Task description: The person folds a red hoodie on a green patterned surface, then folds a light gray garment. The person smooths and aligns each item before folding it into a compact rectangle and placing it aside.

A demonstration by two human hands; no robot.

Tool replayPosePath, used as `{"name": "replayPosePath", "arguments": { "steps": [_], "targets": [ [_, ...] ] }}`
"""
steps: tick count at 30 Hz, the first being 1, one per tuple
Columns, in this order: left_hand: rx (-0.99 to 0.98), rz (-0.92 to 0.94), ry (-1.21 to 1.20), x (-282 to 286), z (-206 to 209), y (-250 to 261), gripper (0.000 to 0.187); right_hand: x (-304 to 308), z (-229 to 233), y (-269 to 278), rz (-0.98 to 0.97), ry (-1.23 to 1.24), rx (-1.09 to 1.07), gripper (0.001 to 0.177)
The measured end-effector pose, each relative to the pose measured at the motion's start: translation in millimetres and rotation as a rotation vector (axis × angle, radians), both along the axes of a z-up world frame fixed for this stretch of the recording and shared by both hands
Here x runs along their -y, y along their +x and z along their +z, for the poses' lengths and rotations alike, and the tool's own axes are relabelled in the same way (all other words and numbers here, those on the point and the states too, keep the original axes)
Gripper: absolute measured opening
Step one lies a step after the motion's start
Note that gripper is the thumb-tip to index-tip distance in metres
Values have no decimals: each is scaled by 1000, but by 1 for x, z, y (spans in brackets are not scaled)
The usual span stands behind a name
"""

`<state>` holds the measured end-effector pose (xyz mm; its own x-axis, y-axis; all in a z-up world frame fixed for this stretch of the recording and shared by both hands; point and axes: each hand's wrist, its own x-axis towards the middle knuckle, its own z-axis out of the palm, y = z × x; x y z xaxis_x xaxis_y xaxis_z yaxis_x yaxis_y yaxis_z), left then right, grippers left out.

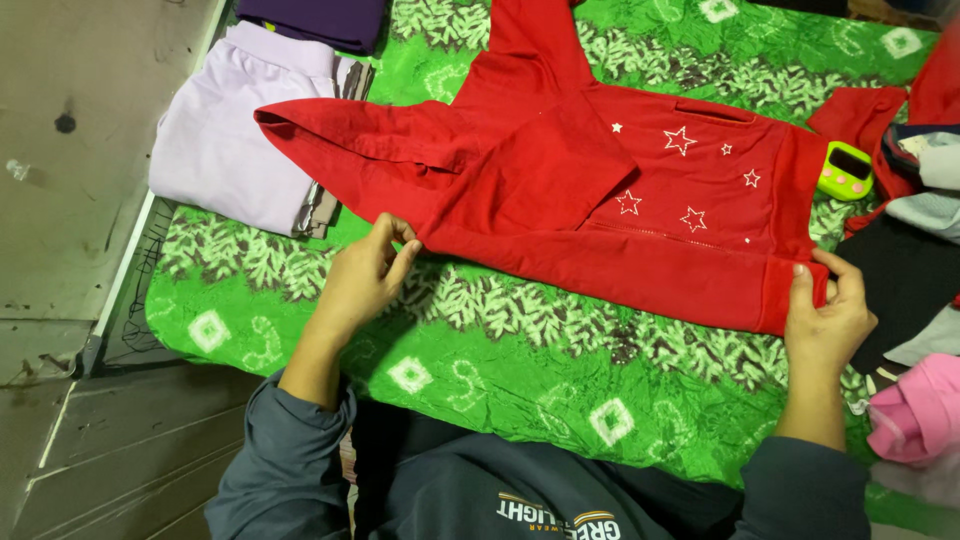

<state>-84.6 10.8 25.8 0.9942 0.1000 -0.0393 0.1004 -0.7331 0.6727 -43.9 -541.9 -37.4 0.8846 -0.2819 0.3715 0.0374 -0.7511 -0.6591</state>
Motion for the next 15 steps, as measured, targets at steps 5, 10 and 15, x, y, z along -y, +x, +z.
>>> {"name": "replayPosePath", "arguments": {
  "steps": [5,10,15],
  "targets": [
    [43,9,-54,-2,-11,12,23,3,6,2,94,84,144,20],
    [-21,-26,95,-1,-17,13,28,4,0,0,13,-204,-18,24],
    [7,5,187,5,-8,5,29,10,-8,4,-14,-189,-2,22]
  ]
}}
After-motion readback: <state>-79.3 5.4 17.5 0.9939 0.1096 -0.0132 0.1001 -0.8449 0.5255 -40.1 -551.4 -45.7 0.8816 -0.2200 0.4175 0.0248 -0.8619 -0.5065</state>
